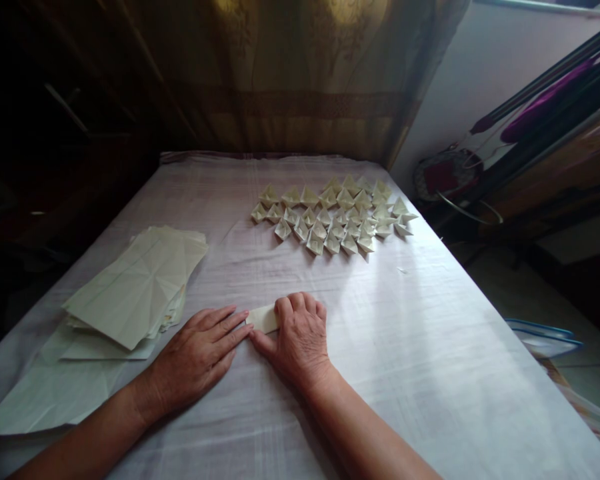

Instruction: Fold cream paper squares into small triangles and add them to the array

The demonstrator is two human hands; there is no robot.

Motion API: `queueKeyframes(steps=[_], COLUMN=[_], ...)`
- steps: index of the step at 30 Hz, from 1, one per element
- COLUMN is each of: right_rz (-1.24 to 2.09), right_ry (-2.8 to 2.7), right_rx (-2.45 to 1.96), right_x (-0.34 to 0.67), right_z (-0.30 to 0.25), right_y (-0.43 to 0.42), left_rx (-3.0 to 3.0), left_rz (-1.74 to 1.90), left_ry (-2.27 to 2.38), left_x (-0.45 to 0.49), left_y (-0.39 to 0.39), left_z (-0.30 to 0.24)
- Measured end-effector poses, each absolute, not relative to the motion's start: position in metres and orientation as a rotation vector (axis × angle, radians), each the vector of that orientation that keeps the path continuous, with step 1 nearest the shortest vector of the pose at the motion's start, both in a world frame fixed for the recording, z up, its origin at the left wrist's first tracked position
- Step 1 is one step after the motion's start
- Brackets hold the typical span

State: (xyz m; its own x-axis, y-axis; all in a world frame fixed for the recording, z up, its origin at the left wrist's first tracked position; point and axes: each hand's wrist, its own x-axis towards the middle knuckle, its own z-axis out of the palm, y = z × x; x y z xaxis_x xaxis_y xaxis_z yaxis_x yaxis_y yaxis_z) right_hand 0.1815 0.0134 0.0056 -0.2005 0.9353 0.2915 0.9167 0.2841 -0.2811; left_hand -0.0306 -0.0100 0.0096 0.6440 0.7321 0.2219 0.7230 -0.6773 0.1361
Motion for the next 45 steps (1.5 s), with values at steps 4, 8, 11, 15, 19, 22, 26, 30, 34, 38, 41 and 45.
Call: queueKeyframes(steps=[4, 8, 11, 15, 19, 22, 26, 30, 34, 38, 41, 45], right_rz=[0.19, 0.361, 0.45, 0.517, 0.539, 0.533, 0.535, 0.513, 0.384, 0.265, 0.422, 0.47], right_ry=[-2.154, -2.17, -2.16, -2.144, -2.134, -2.123, -2.115, -2.096, -2.108, -2.319, -2.565, -2.647], right_rx=[-1.648, -1.544, -1.436, -1.356, -1.308, -1.303, -1.297, -1.299, -1.31, -1.197, -1.107, -1.17], right_x=[0.187, 0.201, 0.21, 0.215, 0.217, 0.217, 0.216, 0.217, 0.215, 0.206, 0.204, 0.217], right_z=[0.006, 0.003, 0.001, -0.001, -0.004, -0.005, -0.007, -0.009, -0.006, 0.0, 0.004, 0.007], right_y=[0.015, 0.019, 0.023, 0.026, 0.027, 0.027, 0.028, 0.029, 0.021, 0.002, -0.008, -0.008], left_rx=[2.835, 2.862, 2.879, 2.927, 3.016, 3.069, 3.105, 3.065, 2.996, 2.988, 2.995, 3.028], left_rz=[0.358, 0.307, 0.263, 0.24, 0.197, 0.178, 0.17, 0.176, 0.157, 0.142, 0.148, 0.138], left_ry=[1.221, 1.186, 1.152, 1.108, 1.027, 0.949, 0.893, 0.919, 0.973, 0.994, 1.0, 0.968], left_x=[-0.034, -0.037, -0.04, -0.04, -0.039, -0.04, -0.044, -0.045, -0.042, -0.041, -0.041, -0.041], left_y=[-0.008, -0.006, -0.004, -0.001, 0.004, 0.008, 0.011, 0.011, 0.008, 0.006, 0.005, 0.007], left_z=[0.013, 0.014, 0.016, 0.021, 0.027, 0.031, 0.034, 0.036, 0.038, 0.038, 0.037, 0.039])
